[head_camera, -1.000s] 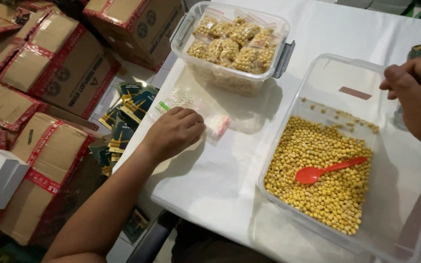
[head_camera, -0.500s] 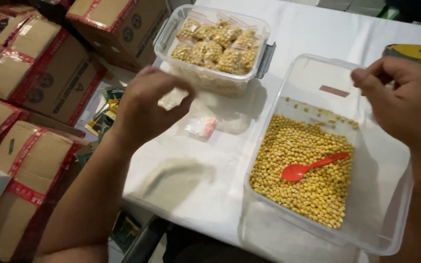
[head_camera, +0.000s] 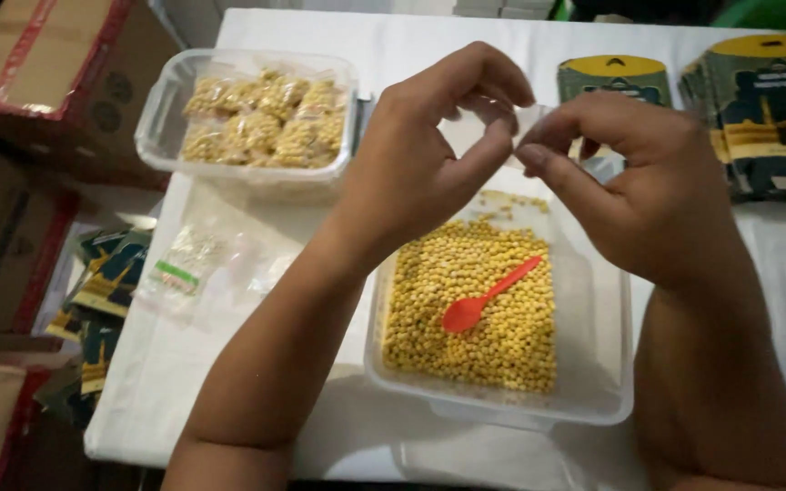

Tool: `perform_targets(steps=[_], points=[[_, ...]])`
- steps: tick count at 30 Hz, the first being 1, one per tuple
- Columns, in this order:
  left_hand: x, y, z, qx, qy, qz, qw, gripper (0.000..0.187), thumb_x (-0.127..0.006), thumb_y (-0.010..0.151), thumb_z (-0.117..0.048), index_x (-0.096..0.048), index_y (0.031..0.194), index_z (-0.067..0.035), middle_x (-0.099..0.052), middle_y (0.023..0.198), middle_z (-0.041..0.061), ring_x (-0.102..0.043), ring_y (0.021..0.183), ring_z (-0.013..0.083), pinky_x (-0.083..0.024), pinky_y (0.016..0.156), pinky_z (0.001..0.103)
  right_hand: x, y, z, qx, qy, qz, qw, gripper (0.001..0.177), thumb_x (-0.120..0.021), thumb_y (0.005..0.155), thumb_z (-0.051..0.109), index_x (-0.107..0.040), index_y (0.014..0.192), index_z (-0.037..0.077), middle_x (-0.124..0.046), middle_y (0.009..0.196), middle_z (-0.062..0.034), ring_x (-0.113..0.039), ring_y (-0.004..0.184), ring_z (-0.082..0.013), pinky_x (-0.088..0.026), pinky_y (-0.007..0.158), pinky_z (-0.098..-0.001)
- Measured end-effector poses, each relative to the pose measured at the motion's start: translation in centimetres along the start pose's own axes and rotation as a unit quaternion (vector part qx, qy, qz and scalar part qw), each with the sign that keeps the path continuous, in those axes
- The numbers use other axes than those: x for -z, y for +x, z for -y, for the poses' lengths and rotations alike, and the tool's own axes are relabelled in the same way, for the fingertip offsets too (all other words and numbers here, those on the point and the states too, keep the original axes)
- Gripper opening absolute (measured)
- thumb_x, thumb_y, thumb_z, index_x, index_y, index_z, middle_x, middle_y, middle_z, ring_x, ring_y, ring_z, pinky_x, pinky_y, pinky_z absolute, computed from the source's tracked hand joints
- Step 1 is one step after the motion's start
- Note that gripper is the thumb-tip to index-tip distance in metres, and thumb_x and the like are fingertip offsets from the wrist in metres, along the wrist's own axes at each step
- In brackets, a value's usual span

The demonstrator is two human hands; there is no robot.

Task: Packing yellow beads from a large container into small individual plastic bags using a spoon and hands.

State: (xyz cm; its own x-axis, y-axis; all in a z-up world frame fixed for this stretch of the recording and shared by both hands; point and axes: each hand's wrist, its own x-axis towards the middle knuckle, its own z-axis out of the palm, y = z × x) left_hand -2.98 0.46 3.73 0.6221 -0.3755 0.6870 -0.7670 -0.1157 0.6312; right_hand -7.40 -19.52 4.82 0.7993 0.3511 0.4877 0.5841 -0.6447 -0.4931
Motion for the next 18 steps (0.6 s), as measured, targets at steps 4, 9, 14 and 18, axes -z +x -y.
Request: perform_targets(steps=[4, 9, 14, 18], points=[[-1.3, 0.0, 1.4, -0.041, 0.004, -0.015, 0.999, 0.004, -0.059, 0.096, -0.005, -0.061, 0.1, -0.006, -0.07, 0.091, 0.004, -0.071, 0.085, 0.018, -0.054, 0.082, 0.032, -0.2, 0.4, -0.4, 0.026, 0.009, -0.004, 1.0, 0.009, -0.063, 0.106, -0.001, -0.068, 0.102, -0.008, -0.062, 0.096, -0.0173, -0.056, 0.087, -0.025, -0.043, 0.077, -0.0359], [-1.4, -0.3, 0.0, -0.092, 0.051, -0.169, 0.98, 0.017, -0.059, 0.098, -0.008, -0.042, 0.098, -0.005, -0.041, 0.09, 0.008, -0.039, 0.078, 0.0214, -0.036, 0.072, 0.035, -0.6, 0.7, -0.1, -0.036, -0.003, -0.03, 0.999, 0.012, -0.068, 0.106, 0.007, -0.073, 0.097, 0.001, -0.071, 0.089, -0.0067, -0.058, 0.074, -0.0145, -0.045, 0.069, -0.0301], [-2.3, -0.9, 1.9, -0.067, 0.082, -0.008, 0.994, 0.028, -0.054, 0.104, -0.022, -0.043, 0.081, -0.01, -0.044, 0.069, 0.005, -0.039, 0.062, 0.0201, -0.029, 0.058, 0.037, -1.0, 0.8, -1.3, -0.047, 0.01, -0.019, 0.999, 0.007, -0.068, 0.104, 0.003, -0.073, 0.099, 0.002, -0.068, 0.083, -0.0039, -0.055, 0.072, -0.0118, -0.043, 0.066, -0.0287], [-2.1, -0.8, 2.3, 0.007, 0.043, 0.05, 0.998, 0.029, -0.055, 0.104, -0.028, -0.045, 0.083, -0.01, -0.047, 0.07, 0.002, -0.043, 0.063, 0.0183, -0.033, 0.06, 0.034, -1.6, 0.7, -1.7, -0.05, 0.022, -0.007, 0.999, 0.006, -0.066, 0.102, 0.003, -0.068, 0.097, 0.003, -0.064, 0.082, -0.0039, -0.051, 0.073, -0.0133, -0.041, 0.068, -0.0301]])
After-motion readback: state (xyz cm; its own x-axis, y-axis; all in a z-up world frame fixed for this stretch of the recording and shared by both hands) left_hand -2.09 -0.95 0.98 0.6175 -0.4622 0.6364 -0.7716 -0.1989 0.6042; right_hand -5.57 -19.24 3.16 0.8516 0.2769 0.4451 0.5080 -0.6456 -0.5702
